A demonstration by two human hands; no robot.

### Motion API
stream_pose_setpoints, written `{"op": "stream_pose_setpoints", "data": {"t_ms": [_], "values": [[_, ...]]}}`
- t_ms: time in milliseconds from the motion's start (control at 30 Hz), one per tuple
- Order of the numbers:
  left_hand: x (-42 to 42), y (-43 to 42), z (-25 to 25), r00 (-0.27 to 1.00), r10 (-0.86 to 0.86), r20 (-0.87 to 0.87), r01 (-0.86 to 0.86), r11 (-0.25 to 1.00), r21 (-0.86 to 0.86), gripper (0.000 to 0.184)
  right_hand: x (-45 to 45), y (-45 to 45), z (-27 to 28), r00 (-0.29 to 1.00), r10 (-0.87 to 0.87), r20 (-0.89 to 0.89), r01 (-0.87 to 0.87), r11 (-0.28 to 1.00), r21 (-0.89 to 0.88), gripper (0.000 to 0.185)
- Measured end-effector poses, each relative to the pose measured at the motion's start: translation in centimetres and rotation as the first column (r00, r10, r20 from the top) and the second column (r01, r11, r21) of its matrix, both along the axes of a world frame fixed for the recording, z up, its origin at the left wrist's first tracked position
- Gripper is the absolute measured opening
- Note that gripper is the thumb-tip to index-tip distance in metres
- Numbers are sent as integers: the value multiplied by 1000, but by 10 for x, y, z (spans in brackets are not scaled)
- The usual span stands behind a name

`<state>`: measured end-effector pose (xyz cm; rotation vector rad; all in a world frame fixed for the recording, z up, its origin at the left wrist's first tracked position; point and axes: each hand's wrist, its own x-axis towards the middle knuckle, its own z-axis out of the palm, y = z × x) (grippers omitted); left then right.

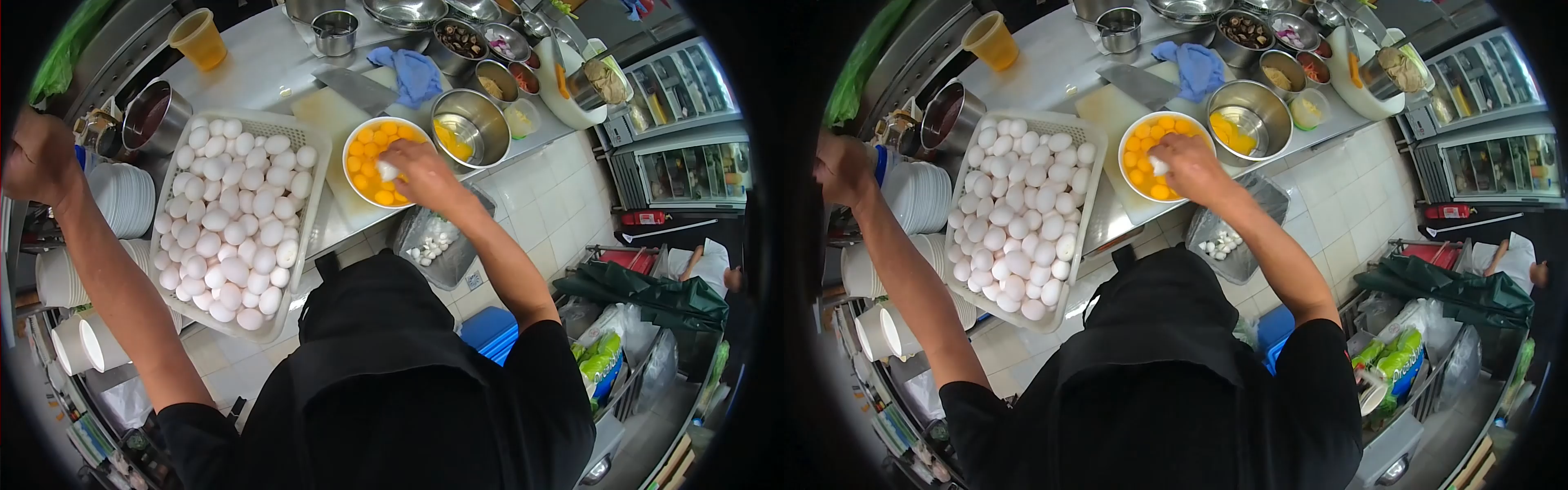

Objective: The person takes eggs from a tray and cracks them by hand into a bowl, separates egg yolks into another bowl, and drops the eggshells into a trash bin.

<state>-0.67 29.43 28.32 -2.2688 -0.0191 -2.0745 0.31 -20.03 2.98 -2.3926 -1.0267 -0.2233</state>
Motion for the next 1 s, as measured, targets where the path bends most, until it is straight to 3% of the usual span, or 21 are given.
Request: {"op": "stream_pose_setpoints", "data": {"t_ms": [33, 67, 100, 167, 200, 267, 400, 467, 567, 767, 1000], "values": [[-1, 3, 0, 999, 37, -28, -36, 999, 11, 17, -4, 9, -5, 999, 24, 32, -23, 999, -32, 37], [1, 11, -1, 996, -84, -13, 84, 996, -30, 16, -5, 16, -8, 997, 51, 64, -46, 997, -65, 33], [0, 14, 3, 997, -78, -12, 78, 997, -31, 16, -4, 20, -10, 996, 57, 64, -53, 996, -66, 33], [-3, 19, 15, 993, 84, 83, -107, 935, 338, 16, -2, 28, -12, 990, 111, 81, -100, 987, -129, 31], [1, 20, 15, 993, 87, 83, -110, 936, 336, 16, -2, 30, -12, 990, 127, 66, -115, 980, -160, 28], [7, 21, 15, 925, -376, 48, 365, 919, 148, 18, -1, 35, -12, 988, 141, 66, -123, 968, -220, 26], [-5, -11, 12, 967, -251, 36, 245, 961, 126, 20, 3, 40, -18, 987, 159, 23, -146, 949, -279, 27], [-19, -67, 6, 955, -291, 53, 296, 946, -135, 32, 4, 39, -24, 988, 154, -10, -151, 950, -272, 33], [-3, -68, 10, 922, -368, 120, 372, 928, -9, 32, 3, 37, -27, 990, 129, -57, -139, 960, -245, 36], [-2, -66, 14, 877, -463, 132, 468, 884, -7, 24, 4, 27, -26, 980, 98, -171, -104, 994, -26, 39], [4, -87, 23, 887, -445, 122, 429, 893, 135, 31, -1, 13, -9, 914, 26, -405, 45, 985, 165, 45]]}}
